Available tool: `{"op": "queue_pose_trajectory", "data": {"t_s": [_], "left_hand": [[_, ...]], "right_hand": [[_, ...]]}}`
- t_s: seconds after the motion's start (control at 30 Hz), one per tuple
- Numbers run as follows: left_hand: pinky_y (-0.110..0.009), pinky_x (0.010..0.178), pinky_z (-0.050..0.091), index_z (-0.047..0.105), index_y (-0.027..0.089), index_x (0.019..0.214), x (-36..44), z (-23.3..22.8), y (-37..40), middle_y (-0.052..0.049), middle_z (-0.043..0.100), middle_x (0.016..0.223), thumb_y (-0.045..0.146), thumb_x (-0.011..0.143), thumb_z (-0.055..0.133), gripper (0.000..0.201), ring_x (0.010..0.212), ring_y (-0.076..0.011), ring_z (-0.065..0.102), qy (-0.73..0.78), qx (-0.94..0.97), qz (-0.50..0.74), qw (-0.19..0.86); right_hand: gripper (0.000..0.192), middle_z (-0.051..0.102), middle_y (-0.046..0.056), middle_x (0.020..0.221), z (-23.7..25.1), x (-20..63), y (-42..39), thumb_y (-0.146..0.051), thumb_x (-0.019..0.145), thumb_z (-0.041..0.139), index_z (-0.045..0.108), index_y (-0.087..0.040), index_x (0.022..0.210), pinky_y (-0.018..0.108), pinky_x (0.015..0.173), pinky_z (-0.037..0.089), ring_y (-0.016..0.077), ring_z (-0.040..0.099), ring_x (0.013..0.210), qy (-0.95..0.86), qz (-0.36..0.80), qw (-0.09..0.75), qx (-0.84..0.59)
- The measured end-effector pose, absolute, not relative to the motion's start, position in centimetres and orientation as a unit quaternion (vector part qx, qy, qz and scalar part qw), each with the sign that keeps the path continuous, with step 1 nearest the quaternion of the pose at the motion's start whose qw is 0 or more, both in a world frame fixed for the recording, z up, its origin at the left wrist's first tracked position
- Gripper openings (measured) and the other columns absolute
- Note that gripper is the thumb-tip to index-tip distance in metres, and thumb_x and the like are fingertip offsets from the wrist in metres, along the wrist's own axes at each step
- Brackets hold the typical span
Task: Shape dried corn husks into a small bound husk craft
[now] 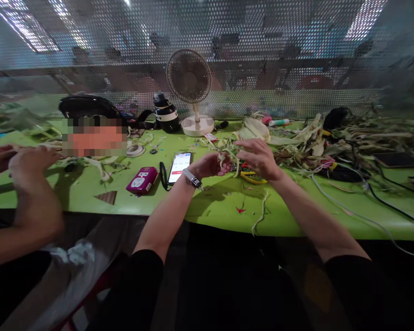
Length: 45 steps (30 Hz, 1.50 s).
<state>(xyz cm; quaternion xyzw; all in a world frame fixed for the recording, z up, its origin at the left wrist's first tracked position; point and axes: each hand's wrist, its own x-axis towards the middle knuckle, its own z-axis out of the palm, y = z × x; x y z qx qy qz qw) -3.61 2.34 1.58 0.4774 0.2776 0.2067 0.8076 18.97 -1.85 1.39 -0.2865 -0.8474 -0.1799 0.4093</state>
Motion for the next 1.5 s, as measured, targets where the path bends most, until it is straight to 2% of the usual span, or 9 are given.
{"op": "queue_pose_trajectory", "data": {"t_s": [0.1, 0.37, 0.53, 0.73, 0.93, 1.03, 1.13, 1.3, 1.5], "left_hand": [[-0.021, 0.065, 0.056, 0.071, 0.012, 0.085, -3.6, 1.7, 1.9, -0.005, 0.074, 0.079, 0.019, 0.077, 0.075, 0.012, 0.067, -0.0107, 0.069, 0.237, 0.5, 0.292, 0.78], [-0.03, 0.084, 0.055, 0.076, 0.011, 0.084, -2.2, 0.3, 1.6, -0.007, 0.074, 0.081, 0.028, 0.064, 0.088, 0.029, 0.077, -0.0139, 0.069, 0.219, 0.59, 0.317, 0.709], [-0.032, 0.083, 0.057, 0.074, 0.013, 0.085, -1.8, 0.0, 1.4, -0.005, 0.074, 0.082, 0.027, 0.062, 0.089, 0.031, 0.078, -0.0155, 0.071, 0.196, 0.564, 0.318, 0.737], [-0.034, 0.088, 0.056, 0.073, 0.018, 0.1, -1.7, -0.4, 1.5, -0.004, 0.075, 0.1, 0.005, 0.065, 0.078, 0.038, 0.088, -0.0165, 0.071, 0.177, 0.514, 0.335, 0.77], [-0.036, 0.094, 0.053, 0.073, 0.017, 0.093, -1.0, -0.5, 1.5, -0.003, 0.076, 0.094, -0.003, 0.06, 0.061, 0.04, 0.097, -0.0189, 0.07, 0.131, 0.463, 0.366, 0.796], [-0.039, 0.092, 0.053, 0.072, 0.016, 0.086, -1.1, 0.1, 1.2, -0.004, 0.076, 0.082, 0.019, 0.073, 0.065, 0.015, 0.09, -0.0201, 0.071, 0.15, 0.395, 0.358, 0.832], [-0.037, 0.087, 0.055, 0.07, 0.016, 0.079, -0.9, 0.4, 0.8, -0.004, 0.074, 0.075, 0.036, 0.083, 0.063, 0.022, 0.081, -0.0187, 0.07, 0.185, 0.339, 0.379, 0.841], [-0.02, 0.064, 0.051, 0.068, 0.016, 0.078, -0.1, -0.2, 0.6, 0.003, 0.071, 0.07, 0.017, 0.083, 0.065, 0.005, 0.062, -0.0082, 0.064, 0.22, 0.325, 0.445, 0.805], [-0.023, 0.074, 0.055, 0.068, 0.015, 0.08, -0.1, -0.2, 0.5, -0.002, 0.075, 0.079, 0.016, 0.078, 0.075, 0.007, 0.074, -0.0109, 0.07, 0.21, 0.377, 0.479, 0.765]], "right_hand": [[0.017, 0.071, 0.003, 0.119, 1.4, 19.0, -1.8, -0.018, 0.087, 0.056, 0.069, -0.028, 0.087, 0.044, 0.091, 0.046, 0.0236, 0.062, 0.107, -0.833, -0.18, 0.417, -0.317], [0.011, 0.069, 0.008, 0.093, 2.1, 17.3, -2.6, -0.024, 0.082, 0.053, 0.064, -0.022, 0.08, 0.044, 0.091, 0.049, 0.0255, 0.063, 0.098, -0.745, -0.025, 0.541, -0.39], [0.029, 0.066, 0.014, 0.116, 1.1, 16.4, -2.1, -0.029, 0.079, 0.062, 0.067, -0.02, 0.106, 0.048, 0.101, 0.045, 0.0302, 0.058, 0.113, -0.766, -0.019, 0.49, -0.416], [0.04, 0.062, 0.013, 0.124, 0.6, 16.6, -1.7, -0.015, 0.075, 0.053, 0.066, -0.02, 0.113, 0.05, 0.108, 0.039, 0.0301, 0.054, 0.121, -0.772, -0.014, 0.467, -0.431], [0.044, 0.061, 0.013, 0.128, 0.6, 16.5, -1.6, -0.013, 0.076, 0.053, 0.065, -0.022, 0.118, 0.05, 0.109, 0.04, 0.0291, 0.053, 0.124, -0.781, -0.016, 0.461, -0.42], [0.037, 0.061, 0.011, 0.128, 0.5, 16.5, -1.6, -0.013, 0.08, 0.052, 0.068, -0.024, 0.111, 0.051, 0.108, 0.041, 0.0279, 0.053, 0.124, -0.783, -0.011, 0.462, -0.416], [0.027, 0.063, 0.009, 0.125, 0.3, 16.4, -1.6, -0.013, 0.078, 0.054, 0.072, -0.024, 0.095, 0.052, 0.105, 0.042, 0.0288, 0.054, 0.123, -0.787, -0.015, 0.465, -0.404], [0.015, 0.064, 0.009, 0.126, -0.3, 15.8, -1.6, -0.016, 0.075, 0.057, 0.07, -0.023, 0.075, 0.051, 0.106, 0.04, 0.0298, 0.053, 0.126, -0.808, -0.016, 0.445, -0.385], [0.012, 0.066, 0.009, 0.123, 1.1, 16.6, -2.5, -0.018, 0.073, 0.054, 0.065, -0.022, 0.071, 0.049, 0.108, 0.037, 0.0286, 0.054, 0.124, -0.777, 0.046, 0.507, -0.369]]}}
